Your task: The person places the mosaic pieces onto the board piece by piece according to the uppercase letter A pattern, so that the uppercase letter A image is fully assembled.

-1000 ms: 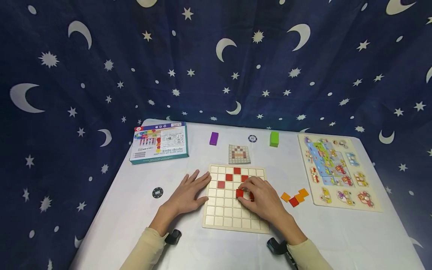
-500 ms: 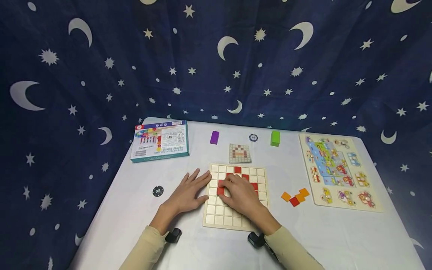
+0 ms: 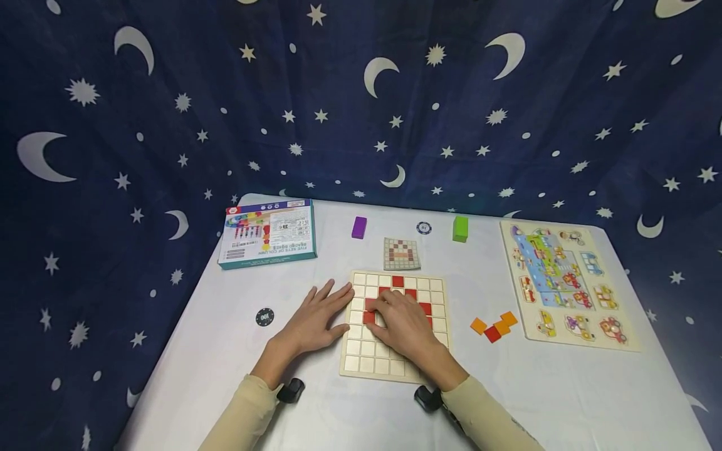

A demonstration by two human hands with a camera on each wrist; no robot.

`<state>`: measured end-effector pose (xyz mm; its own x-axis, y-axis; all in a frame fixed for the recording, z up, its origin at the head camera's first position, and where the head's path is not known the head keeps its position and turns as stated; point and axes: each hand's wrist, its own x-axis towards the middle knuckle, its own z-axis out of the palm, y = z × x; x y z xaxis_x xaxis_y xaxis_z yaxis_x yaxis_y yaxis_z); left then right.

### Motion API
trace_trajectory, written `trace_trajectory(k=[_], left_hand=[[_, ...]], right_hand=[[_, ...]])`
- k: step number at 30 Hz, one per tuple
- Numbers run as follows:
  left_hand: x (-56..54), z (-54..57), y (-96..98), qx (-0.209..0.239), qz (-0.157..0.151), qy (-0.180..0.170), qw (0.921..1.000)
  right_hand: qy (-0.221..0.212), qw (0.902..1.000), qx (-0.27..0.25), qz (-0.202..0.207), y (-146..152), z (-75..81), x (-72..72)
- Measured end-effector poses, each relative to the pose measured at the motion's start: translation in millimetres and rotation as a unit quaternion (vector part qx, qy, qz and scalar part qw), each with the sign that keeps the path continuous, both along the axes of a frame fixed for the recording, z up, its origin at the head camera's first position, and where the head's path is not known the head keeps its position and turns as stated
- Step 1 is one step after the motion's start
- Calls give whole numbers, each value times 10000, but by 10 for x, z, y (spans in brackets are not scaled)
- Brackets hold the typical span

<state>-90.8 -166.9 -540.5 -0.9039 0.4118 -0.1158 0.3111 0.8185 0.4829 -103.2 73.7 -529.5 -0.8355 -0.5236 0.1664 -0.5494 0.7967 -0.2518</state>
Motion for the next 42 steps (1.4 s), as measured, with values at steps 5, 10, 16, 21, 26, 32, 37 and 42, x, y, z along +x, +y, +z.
trace_trajectory(k=[5,10,16,21,26,32,37,42], left_hand=[[-6,10,11,7,-5,-28,10000],[6,6,16,38,-33,-19,10000],[23,4,30,59,-26,-31,10000],[34,9,35,132,-10,-50,9999],[38,2,24,163,42,18,9999],[27,13,9,135,75,38,9999],[20,28,12,148,56,10,9999],[14,17,16,165,33,73,9998]], right_hand=[[48,9999,21,-92,21,8,17],[39,9999,-34,-107,68,15,42],[-135,9993,-289,-214,232,61,48],[-165,9972,-616,-387,500,99,43],[-123,9947,-726,-719,871,86,69],[-23,9911,-728,-1118,1377,20,140],[186,9900,-644,-1241,1760,-46,233],[261,9884,-472,-1422,2027,-95,319]])
